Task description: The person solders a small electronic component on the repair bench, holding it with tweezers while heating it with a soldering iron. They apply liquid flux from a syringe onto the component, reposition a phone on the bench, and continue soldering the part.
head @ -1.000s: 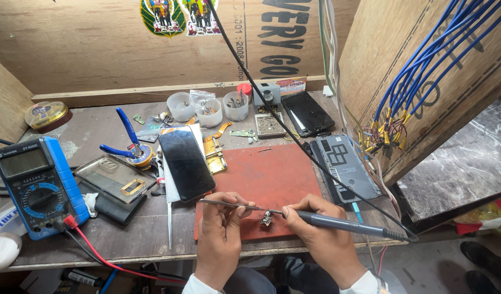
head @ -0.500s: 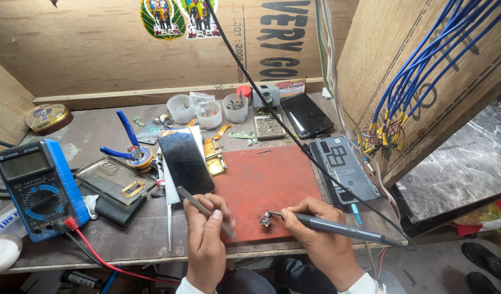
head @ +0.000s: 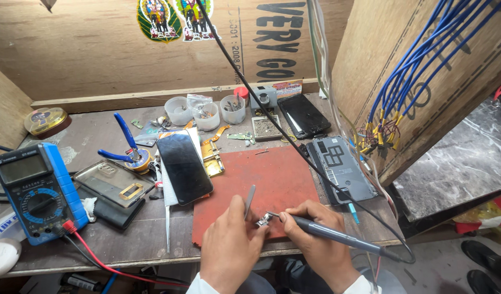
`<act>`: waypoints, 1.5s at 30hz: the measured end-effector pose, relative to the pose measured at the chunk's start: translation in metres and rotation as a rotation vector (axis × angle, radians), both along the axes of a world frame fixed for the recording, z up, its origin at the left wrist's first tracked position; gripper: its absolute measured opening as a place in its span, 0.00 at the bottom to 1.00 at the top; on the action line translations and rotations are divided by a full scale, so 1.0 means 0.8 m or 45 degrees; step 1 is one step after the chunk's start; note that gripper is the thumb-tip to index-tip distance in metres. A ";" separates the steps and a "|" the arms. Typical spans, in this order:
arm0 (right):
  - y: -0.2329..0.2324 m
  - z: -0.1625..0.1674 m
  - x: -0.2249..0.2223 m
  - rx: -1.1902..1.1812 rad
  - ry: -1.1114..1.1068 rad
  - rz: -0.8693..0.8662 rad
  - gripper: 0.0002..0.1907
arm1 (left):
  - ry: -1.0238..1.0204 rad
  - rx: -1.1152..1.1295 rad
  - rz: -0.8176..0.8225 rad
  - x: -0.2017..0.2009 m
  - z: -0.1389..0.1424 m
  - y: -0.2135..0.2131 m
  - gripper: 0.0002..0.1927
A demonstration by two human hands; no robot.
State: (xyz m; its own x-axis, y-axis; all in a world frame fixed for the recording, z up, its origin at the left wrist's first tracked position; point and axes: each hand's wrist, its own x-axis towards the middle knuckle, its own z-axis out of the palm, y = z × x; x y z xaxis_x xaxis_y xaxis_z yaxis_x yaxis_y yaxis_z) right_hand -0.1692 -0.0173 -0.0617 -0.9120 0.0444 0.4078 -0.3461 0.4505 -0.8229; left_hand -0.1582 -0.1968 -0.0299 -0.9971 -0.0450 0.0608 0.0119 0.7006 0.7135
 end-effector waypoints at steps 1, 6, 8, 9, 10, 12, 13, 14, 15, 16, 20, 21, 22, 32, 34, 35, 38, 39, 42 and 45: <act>0.001 0.000 0.000 -0.025 0.007 -0.005 0.10 | -0.008 -0.011 0.010 -0.002 -0.001 -0.001 0.21; 0.003 -0.002 0.001 -0.006 -0.035 -0.077 0.08 | -0.014 0.039 0.058 -0.006 -0.006 -0.012 0.19; 0.003 -0.002 0.001 0.017 0.015 -0.071 0.08 | 0.035 0.082 0.059 -0.007 -0.008 -0.015 0.19; 0.003 -0.003 0.001 0.031 0.032 -0.068 0.07 | 0.044 0.095 0.050 -0.007 -0.008 -0.017 0.19; 0.002 -0.004 0.001 0.045 0.050 -0.065 0.07 | 0.053 0.109 0.042 -0.008 -0.009 -0.018 0.19; 0.002 -0.005 0.002 0.051 0.107 -0.044 0.06 | 0.070 0.167 0.032 -0.008 -0.010 -0.020 0.18; 0.002 -0.005 0.001 0.053 0.135 -0.033 0.06 | 0.077 0.210 0.031 -0.008 -0.011 -0.021 0.17; 0.002 -0.006 0.001 0.058 0.148 -0.032 0.06 | 0.084 0.254 0.031 -0.008 -0.012 -0.022 0.16; 0.001 -0.006 0.001 0.063 0.160 -0.029 0.06 | 0.045 0.209 0.055 -0.008 -0.013 -0.022 0.15; 0.000 -0.006 0.000 0.068 0.173 -0.026 0.06 | 0.006 0.165 0.080 -0.008 -0.013 -0.023 0.14; -0.004 -0.007 -0.002 0.068 0.147 -0.036 0.05 | 0.029 0.153 0.099 -0.007 -0.015 -0.026 0.13; -0.005 -0.006 -0.002 0.071 0.150 -0.040 0.05 | 0.042 0.167 0.093 -0.008 -0.015 -0.026 0.13; -0.006 -0.006 -0.002 0.074 0.152 -0.045 0.05 | 0.054 0.181 0.086 -0.007 -0.015 -0.027 0.12; -0.010 -0.003 0.000 0.097 0.184 -0.040 0.07 | 0.012 0.230 0.095 -0.006 -0.012 -0.023 0.10; -0.010 -0.003 -0.001 0.098 0.195 -0.032 0.07 | 0.006 0.248 0.093 -0.008 -0.011 -0.023 0.10; -0.010 -0.003 -0.001 0.101 0.189 -0.035 0.07 | 0.004 0.256 0.092 -0.008 -0.010 -0.023 0.10; -0.011 -0.003 -0.001 0.116 0.205 -0.042 0.07 | -0.007 0.239 0.097 -0.009 -0.009 -0.023 0.11; -0.011 -0.003 0.000 0.125 0.231 -0.043 0.08 | -0.021 0.225 0.099 -0.008 -0.009 -0.022 0.11; -0.013 -0.003 0.002 0.109 0.232 -0.053 0.07 | -0.049 0.218 0.101 -0.006 -0.009 -0.022 0.11; -0.012 -0.003 0.004 0.091 0.206 -0.049 0.07 | -0.049 0.242 0.096 -0.005 -0.008 -0.022 0.10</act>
